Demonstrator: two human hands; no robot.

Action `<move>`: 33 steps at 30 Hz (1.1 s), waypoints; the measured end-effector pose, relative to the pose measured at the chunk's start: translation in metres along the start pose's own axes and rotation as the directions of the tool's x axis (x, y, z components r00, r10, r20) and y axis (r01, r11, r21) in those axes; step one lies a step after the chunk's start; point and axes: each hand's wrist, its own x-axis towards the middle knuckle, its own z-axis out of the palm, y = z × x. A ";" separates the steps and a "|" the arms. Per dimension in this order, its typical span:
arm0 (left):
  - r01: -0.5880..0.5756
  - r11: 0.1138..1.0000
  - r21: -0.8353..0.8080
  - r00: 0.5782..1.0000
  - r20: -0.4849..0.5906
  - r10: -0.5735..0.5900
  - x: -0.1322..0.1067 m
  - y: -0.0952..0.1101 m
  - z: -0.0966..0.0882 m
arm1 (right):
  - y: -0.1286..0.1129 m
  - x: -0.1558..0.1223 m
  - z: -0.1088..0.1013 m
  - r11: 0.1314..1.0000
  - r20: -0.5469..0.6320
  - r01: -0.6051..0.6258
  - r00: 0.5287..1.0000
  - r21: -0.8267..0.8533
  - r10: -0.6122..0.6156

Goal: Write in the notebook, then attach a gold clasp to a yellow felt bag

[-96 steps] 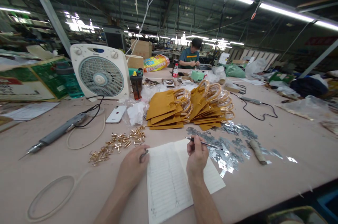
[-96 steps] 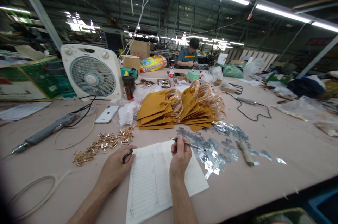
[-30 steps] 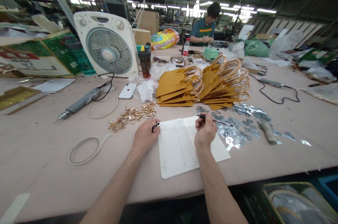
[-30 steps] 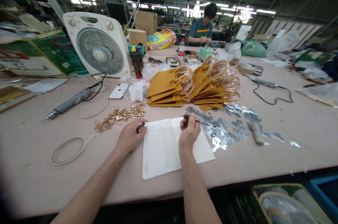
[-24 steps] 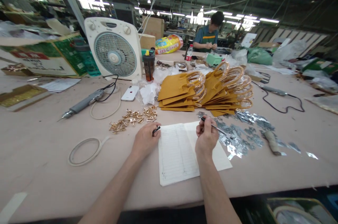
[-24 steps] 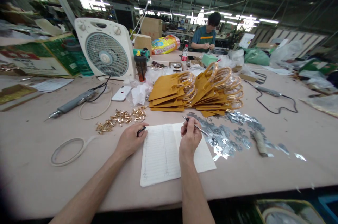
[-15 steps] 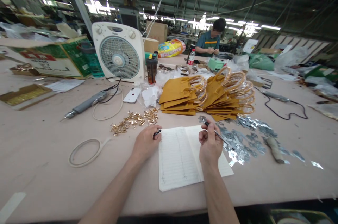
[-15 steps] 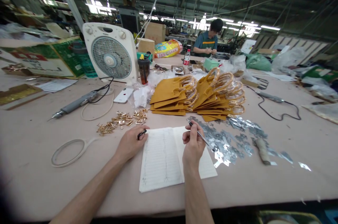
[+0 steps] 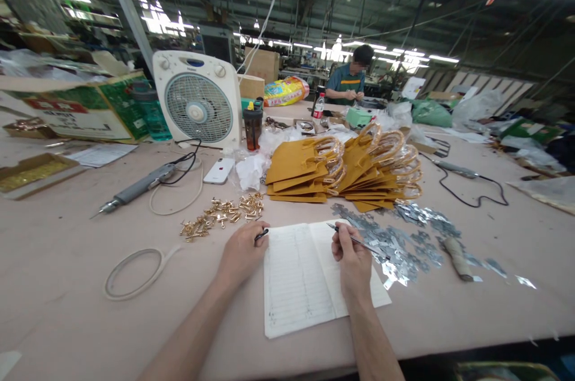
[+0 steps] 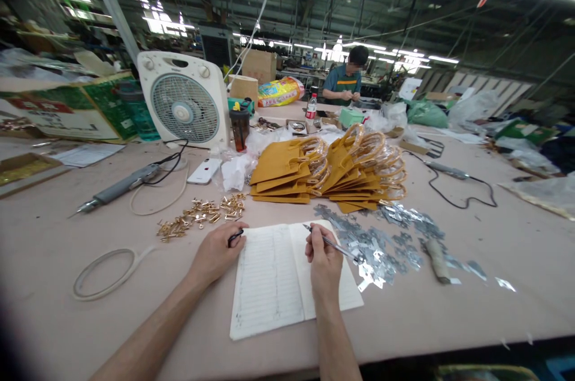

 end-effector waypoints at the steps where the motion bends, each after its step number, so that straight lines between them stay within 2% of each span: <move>1: 0.003 1.000 0.002 1.000 0.001 -0.003 0.000 0.000 0.000 | 0.000 -0.001 0.000 0.999 0.003 0.013 1.000 -0.045 -0.013; 4: 0.005 1.000 0.001 1.000 0.002 -0.005 0.000 0.002 -0.001 | 0.001 -0.005 -0.001 0.991 0.011 0.017 1.000 -0.133 -0.015; 7: 0.008 1.000 0.000 1.000 -0.004 -0.008 0.000 0.002 -0.001 | 0.002 -0.005 0.000 0.994 0.055 -0.010 0.998 -0.112 0.016; 11: 0.018 1.000 -0.004 1.000 -0.003 -0.018 0.000 0.001 -0.001 | -0.007 0.007 0.010 0.985 0.220 -0.023 0.973 -0.174 0.062; 14: 0.019 1.000 -0.017 1.000 -0.008 -0.019 -0.001 0.001 -0.002 | -0.013 0.018 0.021 0.945 0.350 0.037 0.933 -0.324 0.084; 16: 0.021 1.000 -0.020 1.000 -0.010 -0.021 -0.001 0.001 -0.003 | -0.010 0.022 0.029 0.920 0.390 0.074 0.917 -0.384 0.088; 23: 0.019 0.999 -0.030 1.000 -0.022 -0.020 -0.002 -0.003 -0.003 | 0.014 0.017 0.039 0.887 0.334 0.112 0.941 -0.447 0.050; 33: 0.017 1.000 -0.017 0.999 -0.033 -0.017 -0.003 -0.002 -0.005 | 0.015 0.019 0.047 0.825 0.337 0.191 0.941 -0.531 -0.001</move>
